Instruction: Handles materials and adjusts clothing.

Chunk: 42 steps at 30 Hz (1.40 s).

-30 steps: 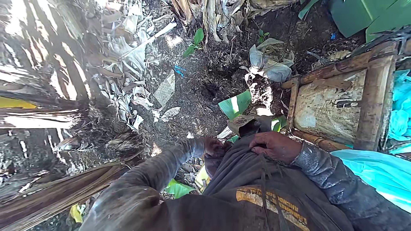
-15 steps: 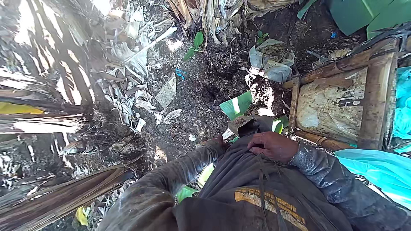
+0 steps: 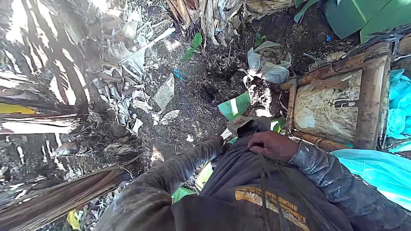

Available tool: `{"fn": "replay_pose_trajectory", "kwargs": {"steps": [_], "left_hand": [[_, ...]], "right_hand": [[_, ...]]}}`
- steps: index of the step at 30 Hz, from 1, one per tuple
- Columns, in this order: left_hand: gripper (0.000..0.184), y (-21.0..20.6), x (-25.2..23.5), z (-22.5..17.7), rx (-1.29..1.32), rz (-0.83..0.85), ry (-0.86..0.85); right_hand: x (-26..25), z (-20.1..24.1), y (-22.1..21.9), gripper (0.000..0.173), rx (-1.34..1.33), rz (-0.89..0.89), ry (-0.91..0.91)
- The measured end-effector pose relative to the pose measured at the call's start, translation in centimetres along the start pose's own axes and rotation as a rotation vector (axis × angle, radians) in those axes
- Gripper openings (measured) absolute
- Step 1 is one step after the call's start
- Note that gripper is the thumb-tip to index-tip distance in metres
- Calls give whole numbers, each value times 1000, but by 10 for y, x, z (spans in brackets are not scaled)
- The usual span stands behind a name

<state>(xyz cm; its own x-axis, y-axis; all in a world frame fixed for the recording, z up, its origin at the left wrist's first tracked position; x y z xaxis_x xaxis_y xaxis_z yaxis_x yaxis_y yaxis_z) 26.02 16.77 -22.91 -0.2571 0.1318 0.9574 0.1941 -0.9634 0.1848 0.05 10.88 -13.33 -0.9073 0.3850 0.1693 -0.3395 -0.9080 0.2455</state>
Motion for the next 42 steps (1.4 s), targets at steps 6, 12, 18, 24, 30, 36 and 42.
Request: {"fn": "replay_pose_trajectory", "kwargs": {"steps": [6,12,18,24,30,36,42], "left_hand": [[35,-3,0,28,189,6,-130],[95,-34,-13,86,403,224,-489],[59,-8,43,48,410,129,-235],[60,-26,30,40,395,-173,-101],[51,-40,17,54,143,-406,-276],[55,4,3,66,471,269,-310],[82,-19,-15,63,458,222,-143]], "right_hand": [[-1,2,0,26,-1,11,1],[0,0,0,25,-13,4,9],[-6,3,-1,25,-11,16,15],[-9,4,-2,25,-30,-7,14],[-11,3,-3,26,-10,-19,4],[-15,2,-3,25,4,-15,19],[-15,3,-6,25,10,-16,7]]}}
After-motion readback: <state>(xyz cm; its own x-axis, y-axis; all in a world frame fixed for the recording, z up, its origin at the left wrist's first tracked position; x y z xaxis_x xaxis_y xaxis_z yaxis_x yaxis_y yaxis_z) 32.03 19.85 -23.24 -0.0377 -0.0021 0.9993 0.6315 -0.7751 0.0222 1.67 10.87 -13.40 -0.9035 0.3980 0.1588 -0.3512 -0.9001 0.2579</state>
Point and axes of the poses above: each hand's wrist, its own x-axis away from the middle knuckle, its own y-axis out of the back of the hand, z = x × y, the point moved 2 cm from there along -x, towards the middle knuckle, and after that the axes turned 13 degrees about y, right-handed, at the moved point
